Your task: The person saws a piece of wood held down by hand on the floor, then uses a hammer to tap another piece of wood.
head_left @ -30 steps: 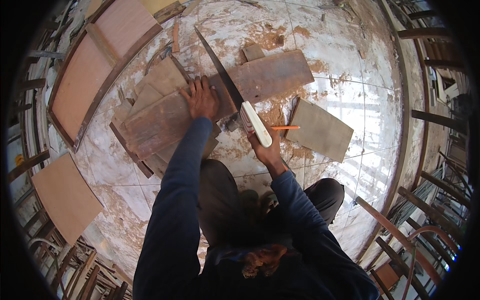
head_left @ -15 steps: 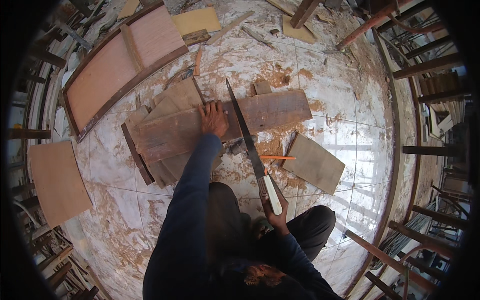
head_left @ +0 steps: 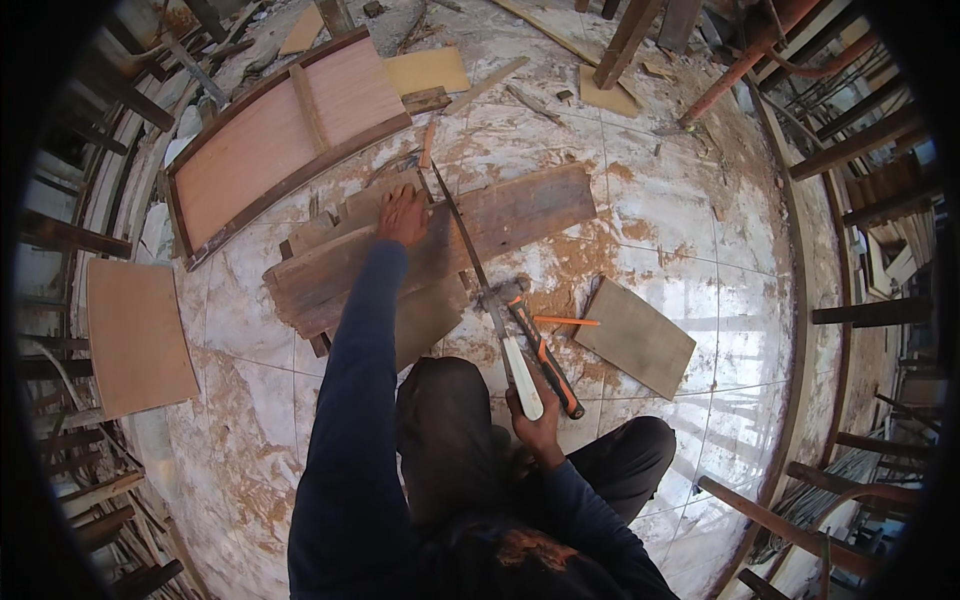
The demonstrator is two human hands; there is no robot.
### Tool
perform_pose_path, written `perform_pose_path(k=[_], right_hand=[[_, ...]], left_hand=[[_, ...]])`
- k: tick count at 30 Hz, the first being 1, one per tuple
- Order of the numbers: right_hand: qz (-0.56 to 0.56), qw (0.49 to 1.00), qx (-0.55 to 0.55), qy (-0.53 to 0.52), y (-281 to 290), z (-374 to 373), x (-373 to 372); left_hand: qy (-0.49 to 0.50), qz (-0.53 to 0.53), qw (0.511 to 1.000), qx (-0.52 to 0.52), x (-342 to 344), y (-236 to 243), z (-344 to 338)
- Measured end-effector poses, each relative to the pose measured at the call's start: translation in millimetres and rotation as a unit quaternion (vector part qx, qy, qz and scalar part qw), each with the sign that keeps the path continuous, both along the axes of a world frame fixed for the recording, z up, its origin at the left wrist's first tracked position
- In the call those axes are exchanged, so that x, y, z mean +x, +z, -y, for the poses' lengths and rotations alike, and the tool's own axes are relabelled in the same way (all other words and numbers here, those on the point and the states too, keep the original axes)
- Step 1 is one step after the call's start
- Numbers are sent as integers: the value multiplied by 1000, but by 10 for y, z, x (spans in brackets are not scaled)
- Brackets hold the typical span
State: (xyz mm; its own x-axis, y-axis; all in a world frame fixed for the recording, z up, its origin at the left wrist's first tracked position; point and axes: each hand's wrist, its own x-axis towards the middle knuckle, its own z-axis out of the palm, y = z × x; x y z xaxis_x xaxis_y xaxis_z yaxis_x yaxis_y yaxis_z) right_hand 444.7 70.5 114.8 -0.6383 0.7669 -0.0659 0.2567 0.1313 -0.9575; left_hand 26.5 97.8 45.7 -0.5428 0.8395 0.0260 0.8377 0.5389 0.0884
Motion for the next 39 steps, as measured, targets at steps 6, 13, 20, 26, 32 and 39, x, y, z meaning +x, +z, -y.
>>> perform_pose_path(k=[6, 13, 20, 26, 32, 39], right_hand=[[34, 998, 49, 26, 19, -120, -368], [52, 995, -52, 62, -99, -273, -208], [65, 992, -11, 106, 395, -293, -442], [97, 992, -45, 62, 547, -190, -378], [147, 980, -114, 72, 776, -157, -61], [50, 998, -18, 44, 56, -659, -1451]], left_hand=[[265, 77, 961, -34, 370, -210, 89], [226, 53, 971, -63, 661, -474, 415], [160, 33, 986, -41, 478, -546, 463], [164, 63, 984, 23, 495, -473, 420], [164, 61, 984, 24, 472, -457, 445], [157, 86, 984, -17, 426, -366, 329]])
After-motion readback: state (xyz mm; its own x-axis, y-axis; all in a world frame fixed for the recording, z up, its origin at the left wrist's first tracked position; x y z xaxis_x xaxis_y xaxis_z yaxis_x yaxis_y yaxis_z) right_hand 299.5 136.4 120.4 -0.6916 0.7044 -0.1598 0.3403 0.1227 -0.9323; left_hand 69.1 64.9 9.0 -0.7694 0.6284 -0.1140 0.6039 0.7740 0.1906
